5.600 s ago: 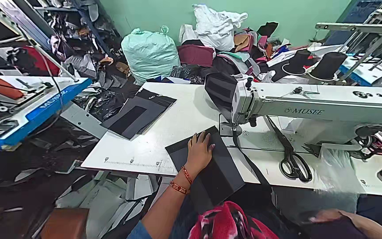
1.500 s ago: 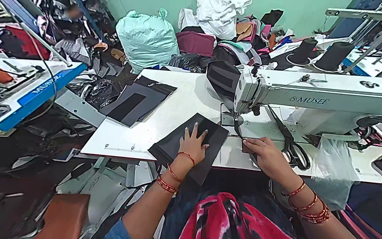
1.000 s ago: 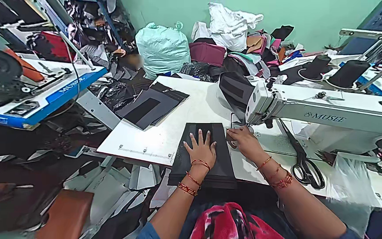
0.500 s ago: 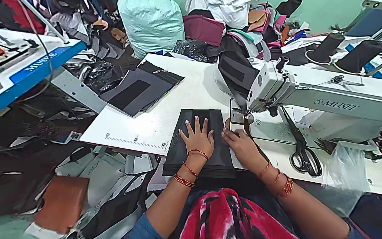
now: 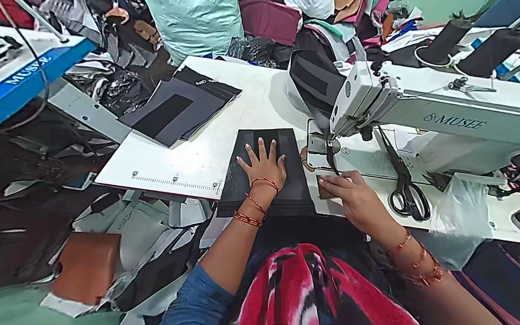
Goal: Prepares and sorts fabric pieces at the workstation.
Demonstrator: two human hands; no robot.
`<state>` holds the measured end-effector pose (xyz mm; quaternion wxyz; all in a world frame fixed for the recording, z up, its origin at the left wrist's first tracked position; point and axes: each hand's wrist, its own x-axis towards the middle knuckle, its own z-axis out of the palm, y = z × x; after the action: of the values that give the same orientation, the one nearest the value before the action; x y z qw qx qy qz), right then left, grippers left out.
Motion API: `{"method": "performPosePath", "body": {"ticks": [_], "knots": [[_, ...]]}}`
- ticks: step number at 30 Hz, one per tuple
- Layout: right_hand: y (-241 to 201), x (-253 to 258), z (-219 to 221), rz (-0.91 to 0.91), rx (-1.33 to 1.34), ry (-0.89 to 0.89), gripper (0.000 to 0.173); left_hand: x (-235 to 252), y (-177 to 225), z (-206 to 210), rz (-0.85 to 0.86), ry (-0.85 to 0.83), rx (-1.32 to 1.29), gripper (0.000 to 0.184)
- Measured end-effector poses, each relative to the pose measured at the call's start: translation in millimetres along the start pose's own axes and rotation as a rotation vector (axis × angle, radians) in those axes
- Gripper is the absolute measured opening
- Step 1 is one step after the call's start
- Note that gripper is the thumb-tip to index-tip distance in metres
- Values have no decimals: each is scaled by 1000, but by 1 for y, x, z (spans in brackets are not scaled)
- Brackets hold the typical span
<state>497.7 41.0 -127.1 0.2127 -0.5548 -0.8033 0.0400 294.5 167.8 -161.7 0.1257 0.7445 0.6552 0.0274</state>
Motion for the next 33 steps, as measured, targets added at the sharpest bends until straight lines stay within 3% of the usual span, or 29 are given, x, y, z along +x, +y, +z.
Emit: {"method": "performPosePath", "body": {"ticks": [6, 11, 16, 24, 28, 30, 33], "knots": [[-17, 13, 51, -55, -123, -30, 44, 1, -2, 1, 9, 28, 2, 60], [-24, -25, 39, -60, -96, -30, 47, 3, -2, 3, 11, 26, 8, 60], [-21, -25, 13, -36, -9, 10, 49, 4, -1, 1, -2, -9, 29, 61], [-35, -3, 50, 21, 18, -17, 42, 4, -5, 1, 4, 31, 27, 61], [-31, -39, 6, 96, 230, -110, 40, 2, -14, 4, 156, 102, -22, 59], [-13, -69, -19, 186, 363, -49, 38, 6, -29, 5, 309, 112, -52, 57], [20, -130, -64, 514, 444, 91, 33, 18, -62, -6, 579, 28, -81, 54]]}}
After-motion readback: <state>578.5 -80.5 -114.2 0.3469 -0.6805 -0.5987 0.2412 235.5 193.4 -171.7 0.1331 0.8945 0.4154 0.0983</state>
